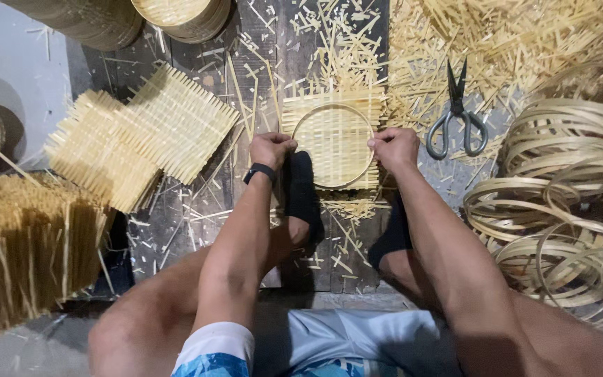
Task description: The person sits on the floor and repeatedly trims the edges of woven bamboo basket bases using shears. They place each finished base onto a growing stack to the left.
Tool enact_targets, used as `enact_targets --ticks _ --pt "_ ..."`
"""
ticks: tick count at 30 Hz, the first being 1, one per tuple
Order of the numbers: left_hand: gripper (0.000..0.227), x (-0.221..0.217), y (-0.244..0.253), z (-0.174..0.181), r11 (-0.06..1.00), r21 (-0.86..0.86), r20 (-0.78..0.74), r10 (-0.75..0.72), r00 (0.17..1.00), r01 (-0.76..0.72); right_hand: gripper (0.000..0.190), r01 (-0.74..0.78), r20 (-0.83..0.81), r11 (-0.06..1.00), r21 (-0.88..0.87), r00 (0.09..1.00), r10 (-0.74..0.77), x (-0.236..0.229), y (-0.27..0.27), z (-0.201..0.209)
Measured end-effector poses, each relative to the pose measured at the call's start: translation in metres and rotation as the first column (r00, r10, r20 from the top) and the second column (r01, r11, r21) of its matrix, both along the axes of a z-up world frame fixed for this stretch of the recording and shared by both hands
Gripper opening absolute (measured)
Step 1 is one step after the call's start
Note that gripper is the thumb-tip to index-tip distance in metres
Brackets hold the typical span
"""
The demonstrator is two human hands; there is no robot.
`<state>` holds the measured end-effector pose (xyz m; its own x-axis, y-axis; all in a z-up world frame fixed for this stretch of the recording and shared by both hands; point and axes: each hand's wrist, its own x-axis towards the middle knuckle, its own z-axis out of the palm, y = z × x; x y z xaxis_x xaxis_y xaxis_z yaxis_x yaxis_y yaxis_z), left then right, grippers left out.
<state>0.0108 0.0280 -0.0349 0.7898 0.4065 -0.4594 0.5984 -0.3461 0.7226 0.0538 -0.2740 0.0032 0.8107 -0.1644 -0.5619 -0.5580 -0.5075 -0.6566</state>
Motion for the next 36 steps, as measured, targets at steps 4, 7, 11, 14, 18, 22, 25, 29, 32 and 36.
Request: enact_targets --ticks 4,7,11,14,18,22,25,29,32,36 --pt "0.023 -0.007 -0.003 -0.003 0.999 -0.003 -0.038 0.054 0.998 -0.054 0.015 -0.055 0.113 0.997 -0.047 0.992 0.060 -0.004 -0.012 -0.031" --pt "0.022 -0.006 -0.003 0.002 0.999 0.002 -0.044 0.049 0.998 -0.049 0.018 -0.120 0.128 0.991 0.063 0.985 0.111 0.007 -0.022 -0.049" --pt "0.023 -0.001 -0.003 0.019 0.999 0.035 -0.078 -0.034 0.996 0.037 0.022 -0.211 0.041 0.948 0.238 0.977 0.207 0.028 -0.028 -0.026" --pt "0.025 0.015 -0.006 0.034 0.945 0.220 -0.120 -0.221 0.968 0.243 0.029 -0.442 -0.114 0.875 -0.196 0.897 0.427 0.025 -0.013 0.023" --pt "0.026 0.047 -0.028 0.042 0.699 0.620 0.290 -0.627 0.723 0.357 0.110 -0.774 -0.159 0.588 -0.236 0.628 0.762 -0.018 0.059 0.054" --pt "0.020 0.064 -0.045 0.039 0.703 0.618 0.439 -0.681 0.586 0.353 0.087 -0.665 0.214 0.251 -0.703 0.139 0.967 -0.049 0.091 0.038" --pt "0.019 0.056 -0.052 0.025 0.857 0.363 0.427 -0.502 0.752 0.366 0.083 -0.636 0.223 0.235 -0.735 0.101 0.970 -0.060 0.083 0.013" --pt "0.016 0.060 -0.055 0.015 0.893 0.328 0.421 -0.430 0.799 0.308 0.084 -0.554 0.272 0.272 -0.787 0.084 0.959 -0.060 0.081 0.000" --pt "0.017 0.066 -0.054 0.018 0.899 0.296 0.397 -0.422 0.815 0.322 0.085 -0.562 0.277 0.283 -0.777 0.099 0.956 -0.061 0.086 0.004" --pt "0.020 0.069 -0.057 0.017 0.921 0.204 0.344 -0.384 0.857 0.331 0.073 -0.596 0.147 0.215 -0.774 0.162 0.976 -0.065 0.088 0.007"
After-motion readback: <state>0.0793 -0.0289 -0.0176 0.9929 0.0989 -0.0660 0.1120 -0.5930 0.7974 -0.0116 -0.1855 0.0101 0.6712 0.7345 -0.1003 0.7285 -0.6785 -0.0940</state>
